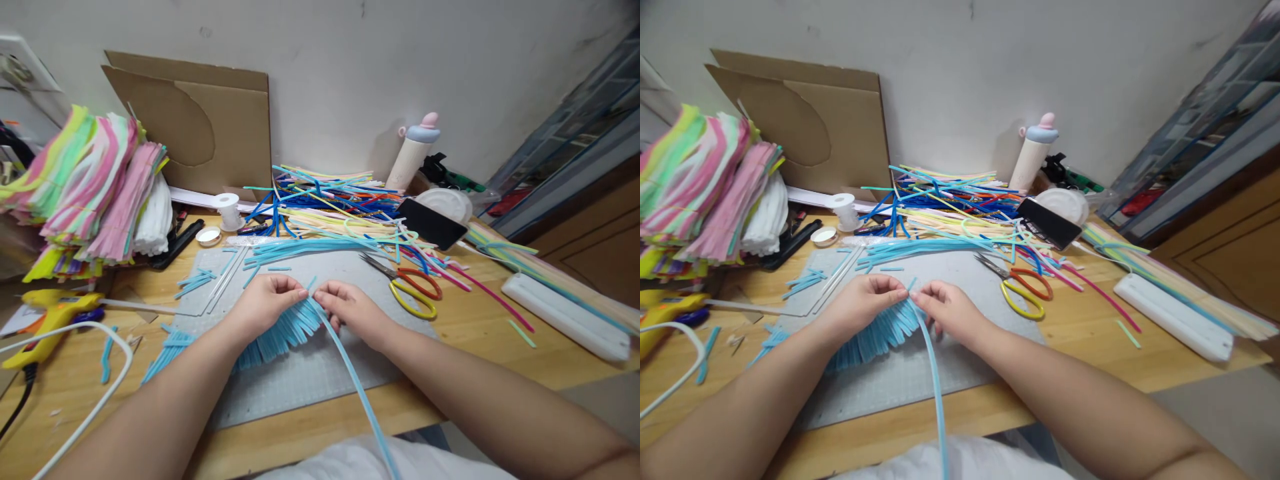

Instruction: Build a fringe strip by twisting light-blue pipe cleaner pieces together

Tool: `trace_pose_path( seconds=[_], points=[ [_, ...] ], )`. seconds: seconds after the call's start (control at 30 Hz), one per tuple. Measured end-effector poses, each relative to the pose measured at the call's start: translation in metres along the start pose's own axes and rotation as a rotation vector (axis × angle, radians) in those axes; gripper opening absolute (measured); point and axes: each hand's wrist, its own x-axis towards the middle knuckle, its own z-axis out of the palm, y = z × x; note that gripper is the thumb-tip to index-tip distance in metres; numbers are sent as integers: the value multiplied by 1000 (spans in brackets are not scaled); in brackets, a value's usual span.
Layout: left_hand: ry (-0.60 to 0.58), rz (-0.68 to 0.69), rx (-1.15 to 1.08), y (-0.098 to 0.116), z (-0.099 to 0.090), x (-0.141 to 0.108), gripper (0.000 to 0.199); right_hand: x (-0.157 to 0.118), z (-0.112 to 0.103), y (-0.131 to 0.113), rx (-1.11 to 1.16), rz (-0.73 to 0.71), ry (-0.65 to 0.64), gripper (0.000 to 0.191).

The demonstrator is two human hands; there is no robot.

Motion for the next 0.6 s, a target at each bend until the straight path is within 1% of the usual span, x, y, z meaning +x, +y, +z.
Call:
trace_pose_path(
  seconds=[0.07,0.13,0.2,0.33,0.43,0.53,0.6],
  points=[
    [33,15,39,1,-2,0,30,-1,0,0,-99,26,-39,26],
    [51,22,70,2,-3,0,29,-3,0,0,-135,43,-53,20],
    [60,26,86,2,-5,0,29,-3,-1,-1,-104,70,-84,18],
    [70,39,91,2,-6,0,29,-2,-4,-3,34,135,-158,24],
    [84,50,84,2,-5,0,29,-1,-4,-2,100,159,-138,28],
    [86,52,55,2,-4,0,29,0,-2,0,116,147,-91,29],
    [81,48,37,1,-4,1,29,-1,-1,0,131,139,-92,31]
  ],
)
